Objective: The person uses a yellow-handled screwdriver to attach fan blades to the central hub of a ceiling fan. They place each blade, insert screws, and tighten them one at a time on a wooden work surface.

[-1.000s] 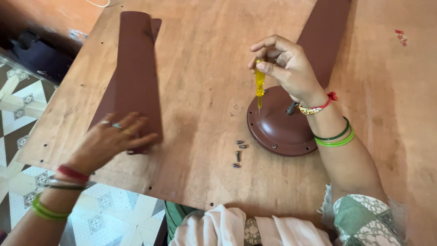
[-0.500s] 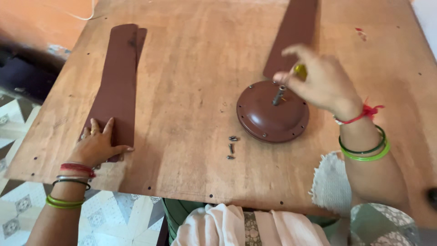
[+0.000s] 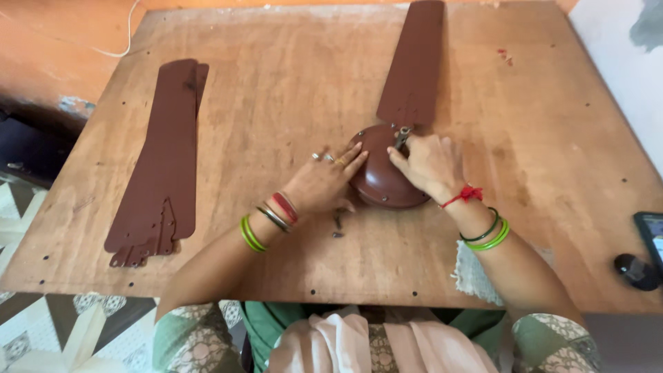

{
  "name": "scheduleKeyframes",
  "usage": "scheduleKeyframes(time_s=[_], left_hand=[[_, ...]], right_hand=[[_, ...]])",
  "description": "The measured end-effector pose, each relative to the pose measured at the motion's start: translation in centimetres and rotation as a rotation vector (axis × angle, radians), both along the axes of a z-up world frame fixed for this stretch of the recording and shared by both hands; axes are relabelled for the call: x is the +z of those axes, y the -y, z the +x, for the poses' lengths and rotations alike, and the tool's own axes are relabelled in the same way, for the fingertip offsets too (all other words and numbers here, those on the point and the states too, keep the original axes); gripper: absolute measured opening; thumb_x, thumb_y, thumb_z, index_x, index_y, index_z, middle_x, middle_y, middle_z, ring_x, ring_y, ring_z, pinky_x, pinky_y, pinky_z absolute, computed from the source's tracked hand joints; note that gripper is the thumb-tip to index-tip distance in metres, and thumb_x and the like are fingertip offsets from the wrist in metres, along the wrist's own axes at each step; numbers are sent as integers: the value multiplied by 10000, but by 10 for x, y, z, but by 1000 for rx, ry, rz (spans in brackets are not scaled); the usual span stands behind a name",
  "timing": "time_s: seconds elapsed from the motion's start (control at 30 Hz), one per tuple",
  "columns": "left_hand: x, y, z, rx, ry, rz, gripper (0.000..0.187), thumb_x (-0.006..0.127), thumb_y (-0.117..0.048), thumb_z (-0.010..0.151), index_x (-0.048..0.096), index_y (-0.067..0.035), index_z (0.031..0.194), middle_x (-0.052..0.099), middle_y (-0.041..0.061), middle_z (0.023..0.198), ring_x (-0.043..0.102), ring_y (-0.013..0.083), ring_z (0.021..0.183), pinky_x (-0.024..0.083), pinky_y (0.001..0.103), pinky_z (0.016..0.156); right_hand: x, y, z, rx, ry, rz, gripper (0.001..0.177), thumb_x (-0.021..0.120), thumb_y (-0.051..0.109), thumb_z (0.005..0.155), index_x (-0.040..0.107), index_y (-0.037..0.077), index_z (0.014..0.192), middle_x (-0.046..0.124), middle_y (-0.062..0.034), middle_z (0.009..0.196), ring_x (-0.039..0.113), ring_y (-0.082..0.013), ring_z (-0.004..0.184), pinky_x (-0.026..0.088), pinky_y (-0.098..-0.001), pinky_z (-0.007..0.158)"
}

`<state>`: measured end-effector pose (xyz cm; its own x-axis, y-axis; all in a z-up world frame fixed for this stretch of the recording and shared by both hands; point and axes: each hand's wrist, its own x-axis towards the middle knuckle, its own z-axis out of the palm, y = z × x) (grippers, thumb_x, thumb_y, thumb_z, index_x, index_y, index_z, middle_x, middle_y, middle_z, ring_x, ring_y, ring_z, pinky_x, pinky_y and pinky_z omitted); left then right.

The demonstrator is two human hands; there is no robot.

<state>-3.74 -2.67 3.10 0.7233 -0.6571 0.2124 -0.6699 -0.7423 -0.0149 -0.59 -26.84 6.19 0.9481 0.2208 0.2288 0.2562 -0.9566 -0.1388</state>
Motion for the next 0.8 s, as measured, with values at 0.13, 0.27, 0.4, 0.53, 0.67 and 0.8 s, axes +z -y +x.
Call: scheduleKeyframes(time_s=[0.13, 0.27, 0.4, 0.53, 0.67, 0.8], left_hand=[[-2, 11, -11, -4, -46, 33, 1061, 739, -569, 761, 333, 93, 1485, 411, 320, 1508, 469, 410, 1358, 380, 476, 1119], [-14, 11, -36, -21, -32, -13, 986, 696, -559, 845, 356, 109, 1485, 439, 382, 1457, 468, 468, 1346, 391, 495, 1106], [-18, 20, -55, -12, -61, -37, 965, 687, -545, 849, 366, 122, 1468, 434, 410, 1442, 448, 486, 1362, 405, 498, 1093], [-18, 31, -75, -19, -93, -97, 959, 695, -524, 854, 368, 124, 1482, 408, 452, 1446, 430, 522, 1362, 430, 501, 1060], [-24, 39, -88, -67, 0, -157, 909, 708, -502, 822, 416, 80, 1455, 438, 453, 1417, 476, 536, 1318, 464, 523, 1033], [-35, 47, -89, -70, 113, -157, 767, 669, -417, 894, 466, 65, 1455, 479, 441, 1399, 523, 512, 1292, 523, 497, 918]], right_hand=[[6, 6, 2, 164, 22, -29, 363, 661, 490, 899, 773, 236, 1133, 731, -160, 783, 717, -373, 722, 575, -484, 662], [10, 12, 5, 261, -6, -75, 392, 674, 487, 864, 766, 280, 1183, 731, -164, 773, 712, -364, 721, 573, -477, 682], [16, 17, 4, 344, -51, -59, 397, 681, 480, 845, 766, 284, 1180, 743, -140, 790, 709, -362, 739, 569, -481, 696], [18, 17, 3, 304, -162, -90, 411, 677, 464, 843, 753, 329, 1223, 742, -150, 829, 703, -367, 772, 564, -479, 717], [15, 17, 10, 358, -113, 45, 385, 689, 425, 812, 785, 261, 1146, 763, -121, 955, 719, -351, 822, 572, -470, 754], [9, 17, 13, 434, -12, 85, 385, 691, 402, 810, 780, 186, 1117, 767, -121, 1023, 715, -363, 847, 571, -478, 757]])
